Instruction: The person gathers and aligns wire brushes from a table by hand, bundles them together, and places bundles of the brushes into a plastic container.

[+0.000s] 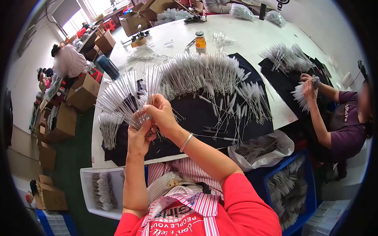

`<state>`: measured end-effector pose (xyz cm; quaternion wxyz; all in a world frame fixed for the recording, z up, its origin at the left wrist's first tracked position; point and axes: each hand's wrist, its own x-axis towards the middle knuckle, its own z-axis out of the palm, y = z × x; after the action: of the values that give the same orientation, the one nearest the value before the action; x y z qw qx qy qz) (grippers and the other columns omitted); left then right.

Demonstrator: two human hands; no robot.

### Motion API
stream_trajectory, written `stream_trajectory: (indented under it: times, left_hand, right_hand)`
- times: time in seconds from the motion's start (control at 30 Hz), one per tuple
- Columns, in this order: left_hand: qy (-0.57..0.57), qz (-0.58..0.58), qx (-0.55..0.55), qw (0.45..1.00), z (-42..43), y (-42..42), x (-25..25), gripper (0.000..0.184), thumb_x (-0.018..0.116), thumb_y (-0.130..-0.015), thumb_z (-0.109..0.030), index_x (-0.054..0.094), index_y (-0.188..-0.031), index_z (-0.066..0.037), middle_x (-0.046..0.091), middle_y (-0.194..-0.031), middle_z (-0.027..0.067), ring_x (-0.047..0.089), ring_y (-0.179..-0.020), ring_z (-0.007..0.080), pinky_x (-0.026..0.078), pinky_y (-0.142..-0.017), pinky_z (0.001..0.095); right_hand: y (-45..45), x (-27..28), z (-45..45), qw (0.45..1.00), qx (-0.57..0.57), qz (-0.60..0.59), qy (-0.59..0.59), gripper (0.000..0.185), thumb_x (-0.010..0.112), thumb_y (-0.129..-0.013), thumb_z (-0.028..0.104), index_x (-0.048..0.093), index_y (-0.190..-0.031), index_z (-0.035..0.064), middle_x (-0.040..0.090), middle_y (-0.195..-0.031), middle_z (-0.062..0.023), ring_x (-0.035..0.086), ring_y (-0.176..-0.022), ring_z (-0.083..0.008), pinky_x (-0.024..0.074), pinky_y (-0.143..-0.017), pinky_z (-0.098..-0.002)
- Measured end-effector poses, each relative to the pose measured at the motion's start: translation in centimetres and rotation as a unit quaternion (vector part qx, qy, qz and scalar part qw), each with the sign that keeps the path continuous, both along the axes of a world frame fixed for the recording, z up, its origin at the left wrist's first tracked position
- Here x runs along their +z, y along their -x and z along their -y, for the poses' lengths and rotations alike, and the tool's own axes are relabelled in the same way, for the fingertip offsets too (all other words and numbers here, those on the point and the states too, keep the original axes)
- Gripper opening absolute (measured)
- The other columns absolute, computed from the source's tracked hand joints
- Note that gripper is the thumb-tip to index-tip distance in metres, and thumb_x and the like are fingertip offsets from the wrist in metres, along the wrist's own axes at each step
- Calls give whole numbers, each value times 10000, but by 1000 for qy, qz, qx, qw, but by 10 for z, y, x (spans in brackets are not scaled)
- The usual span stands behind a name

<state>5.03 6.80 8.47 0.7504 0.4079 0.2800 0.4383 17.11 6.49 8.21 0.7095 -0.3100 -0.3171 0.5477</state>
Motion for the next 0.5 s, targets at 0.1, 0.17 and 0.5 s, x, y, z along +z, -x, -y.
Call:
stream_trajectory:
  times: [0.1, 0.17, 0.5]
  left_hand:
    - [7, -50, 18, 999, 2, -9, 2, 280, 672, -798, -88, 551, -1050, -72, 627, -788, 61, 553, -558, 96, 386, -401, 186]
    - [-1, -48, 7, 999, 0, -22, -5, 281, 686, -783, -86, 560, -1032, -50, 615, -750, 50, 543, -530, 88, 368, -379, 180]
    - [-43, -111, -104, 987, -11, -24, -2, 269, 698, -775, -94, 581, -998, 0, 639, -761, 84, 550, -543, 98, 352, -380, 175]
  right_hand:
    - [-1, 6, -1, 996, -19, -85, 18, 404, 624, -824, 158, 437, -1147, 4, 512, -887, -27, 564, -740, -97, 494, -568, -246]
    - [-8, 2, 1, 1000, -18, 11, -14, 459, 657, -805, 142, 445, -1178, -21, 535, -824, -10, 573, -730, -84, 470, -579, -219]
    - [-30, 15, 12, 1000, -25, -5, -18, 205, 695, -762, 107, 569, -890, 8, 576, -761, -22, 533, -600, -71, 417, -503, -185]
